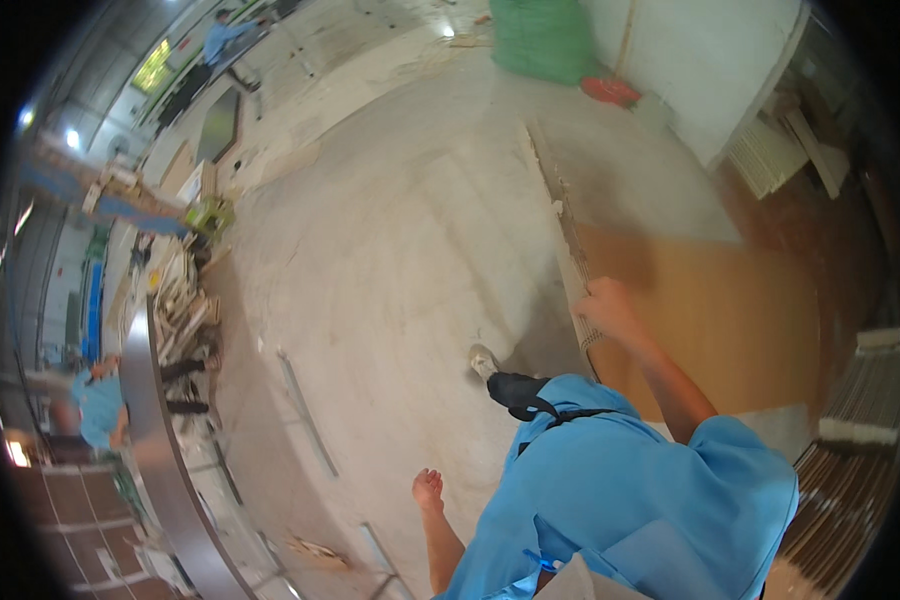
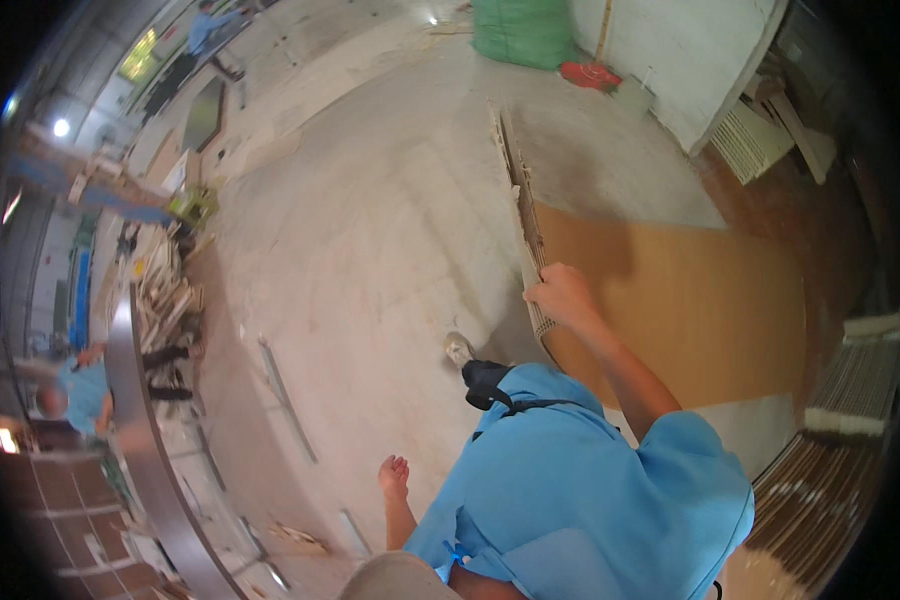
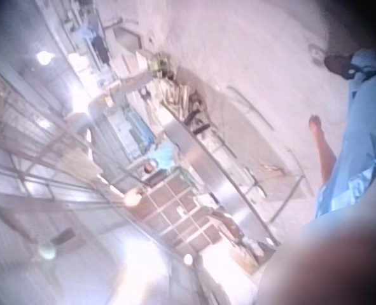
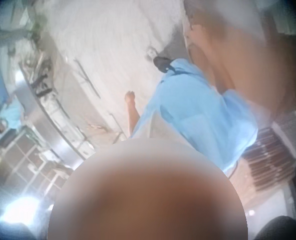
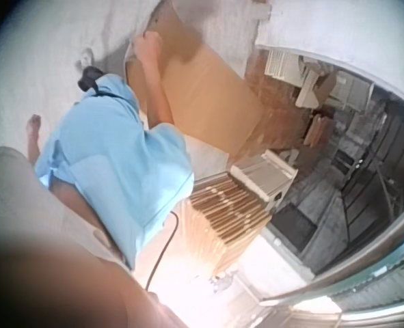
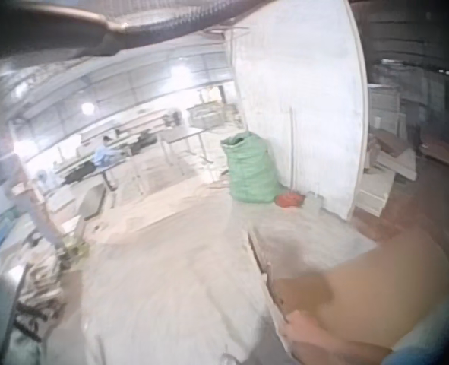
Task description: The person scrapes a label off a large grey panel using a small metal tool, then walks to a stack of cardboard sheets and repeatedly picks up and places down individual sheets. The person returns to the panel and briefly touches it before walking away again.
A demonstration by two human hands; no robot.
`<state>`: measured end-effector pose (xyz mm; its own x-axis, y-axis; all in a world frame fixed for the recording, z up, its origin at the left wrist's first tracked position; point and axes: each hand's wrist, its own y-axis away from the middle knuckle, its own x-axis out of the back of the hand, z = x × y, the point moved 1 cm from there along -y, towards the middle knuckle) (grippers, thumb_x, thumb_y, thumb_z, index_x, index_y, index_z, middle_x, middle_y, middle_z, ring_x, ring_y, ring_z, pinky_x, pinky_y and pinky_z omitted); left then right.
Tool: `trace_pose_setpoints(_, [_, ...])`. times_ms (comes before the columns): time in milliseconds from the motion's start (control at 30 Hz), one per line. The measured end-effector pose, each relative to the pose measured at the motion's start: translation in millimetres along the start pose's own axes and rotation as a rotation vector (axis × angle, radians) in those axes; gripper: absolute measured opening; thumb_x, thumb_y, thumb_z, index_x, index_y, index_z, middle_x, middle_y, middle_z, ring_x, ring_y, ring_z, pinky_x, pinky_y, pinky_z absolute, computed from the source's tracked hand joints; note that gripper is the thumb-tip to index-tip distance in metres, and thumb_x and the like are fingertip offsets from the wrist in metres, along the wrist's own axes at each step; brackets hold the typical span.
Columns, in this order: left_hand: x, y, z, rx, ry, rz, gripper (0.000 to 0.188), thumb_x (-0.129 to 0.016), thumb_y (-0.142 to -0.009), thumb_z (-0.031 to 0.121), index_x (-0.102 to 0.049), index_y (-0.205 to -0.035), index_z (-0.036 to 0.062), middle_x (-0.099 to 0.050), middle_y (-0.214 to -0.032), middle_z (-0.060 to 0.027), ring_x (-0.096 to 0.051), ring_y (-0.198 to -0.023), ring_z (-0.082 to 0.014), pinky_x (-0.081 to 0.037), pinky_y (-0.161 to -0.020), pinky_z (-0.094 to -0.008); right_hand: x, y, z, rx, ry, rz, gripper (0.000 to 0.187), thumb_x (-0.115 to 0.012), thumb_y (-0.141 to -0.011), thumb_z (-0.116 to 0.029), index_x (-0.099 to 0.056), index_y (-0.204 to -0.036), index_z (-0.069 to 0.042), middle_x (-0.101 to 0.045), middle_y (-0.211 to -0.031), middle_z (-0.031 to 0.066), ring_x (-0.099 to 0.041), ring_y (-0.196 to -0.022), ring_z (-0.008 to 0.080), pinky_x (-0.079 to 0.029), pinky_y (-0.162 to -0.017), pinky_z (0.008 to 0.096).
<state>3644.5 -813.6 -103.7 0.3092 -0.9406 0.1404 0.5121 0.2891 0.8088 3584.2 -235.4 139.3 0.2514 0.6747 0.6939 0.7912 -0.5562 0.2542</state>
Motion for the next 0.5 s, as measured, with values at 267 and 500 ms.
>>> trace_pose_setpoints(267, [-36.1, -124.6, 214.7, 0.186, -0.077, -0.021, 0.041, -0.059, -0.100, 0.023, -0.053, -0.134, 0.0004, -0.065, -0.117, -0.0170, -0.066, -0.094, -0.0250, -0.055, -0.078, -0.0356, -77.8, -145.5, -130.5, 0.006, -0.023, 0.065, 0.027, -0.072, -0.069, -0.020, -0.069, -0.077, 0.006, -0.065, -0.074, 0.0296, -0.068, -0.073, 0.0448, -0.053, -0.068, 0.0504])
trace_pose_setpoints(500, [-66.0, -215.0, 348.8, 0.011, -0.480, -0.236, 0.044, -0.057, -0.101, 0.019, -0.050, -0.136, -0.0056, -0.065, -0.115, -0.0199, -0.067, -0.091, -0.0281, -0.056, -0.074, -0.0368, -157.8, -308.9, -224.3, -0.133, -0.063, 0.166, 0.026, -0.070, -0.068, -0.018, -0.064, -0.072, 0.007, -0.062, -0.073, 0.0318, -0.067, -0.071, 0.0452, -0.051, -0.065, 0.0520])
